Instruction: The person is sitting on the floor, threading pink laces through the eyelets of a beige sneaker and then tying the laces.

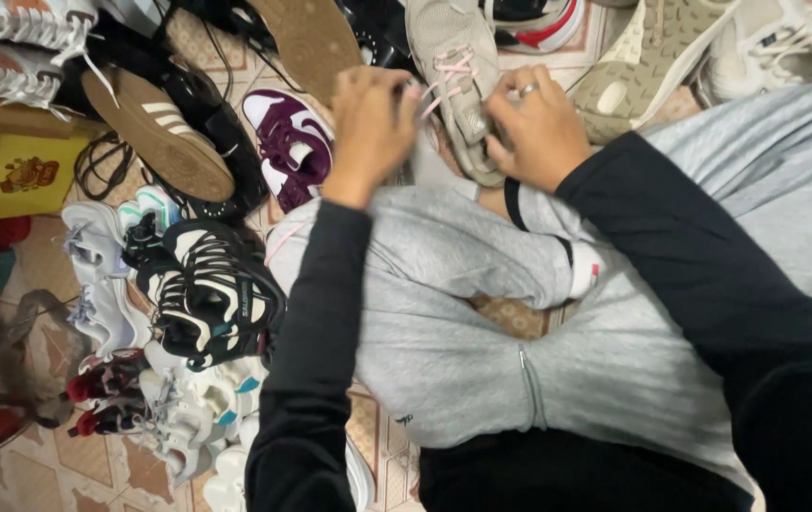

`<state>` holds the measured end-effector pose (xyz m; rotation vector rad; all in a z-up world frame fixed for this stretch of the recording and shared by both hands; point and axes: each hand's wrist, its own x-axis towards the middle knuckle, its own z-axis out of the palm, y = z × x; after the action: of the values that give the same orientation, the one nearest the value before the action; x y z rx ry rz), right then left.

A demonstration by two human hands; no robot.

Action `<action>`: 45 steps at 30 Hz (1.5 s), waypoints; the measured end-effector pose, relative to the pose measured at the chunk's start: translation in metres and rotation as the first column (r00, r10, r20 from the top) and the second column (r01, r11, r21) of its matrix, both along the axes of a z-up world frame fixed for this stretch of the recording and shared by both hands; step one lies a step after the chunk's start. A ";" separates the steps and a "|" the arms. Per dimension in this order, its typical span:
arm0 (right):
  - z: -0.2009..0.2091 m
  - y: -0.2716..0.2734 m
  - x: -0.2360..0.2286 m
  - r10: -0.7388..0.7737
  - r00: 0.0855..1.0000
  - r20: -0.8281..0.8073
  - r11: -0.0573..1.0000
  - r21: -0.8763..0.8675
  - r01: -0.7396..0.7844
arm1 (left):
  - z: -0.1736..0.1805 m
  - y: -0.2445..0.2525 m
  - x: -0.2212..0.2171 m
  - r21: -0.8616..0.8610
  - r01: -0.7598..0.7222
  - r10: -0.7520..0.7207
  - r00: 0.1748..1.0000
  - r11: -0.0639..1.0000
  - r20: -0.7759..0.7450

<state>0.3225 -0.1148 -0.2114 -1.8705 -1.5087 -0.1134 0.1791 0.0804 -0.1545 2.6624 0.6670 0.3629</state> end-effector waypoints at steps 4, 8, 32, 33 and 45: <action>-0.007 0.005 -0.002 -0.012 0.981 0.196 0.998 -0.052 0.023 | -0.043 0.006 0.027 0.057 -0.008 0.016 0.990 0.998 -0.138; -0.010 0.011 -0.006 -0.090 0.967 0.236 0.995 -0.010 0.095 | -0.055 0.009 0.021 0.067 0.042 -0.032 0.988 0.997 -0.151; -0.011 0.015 -0.005 -0.039 0.991 0.129 0.981 0.194 0.014 | 0.153 -0.020 -0.104 -0.538 0.295 -0.197 0.952 0.789 0.233; -0.013 0.015 -0.005 -0.039 0.991 0.130 0.980 0.198 0.013 | 0.157 -0.022 -0.108 -0.535 0.295 -0.197 0.952 0.792 0.233; -0.020 0.016 -0.004 -0.040 0.995 0.089 0.979 0.202 0.021 | 0.200 -0.069 -0.136 -0.554 0.343 0.005 0.847 0.759 0.531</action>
<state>0.3181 -0.0989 -0.2313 -1.7474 -1.4718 -0.3578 0.0432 0.0112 0.0451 1.8370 0.2823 0.6255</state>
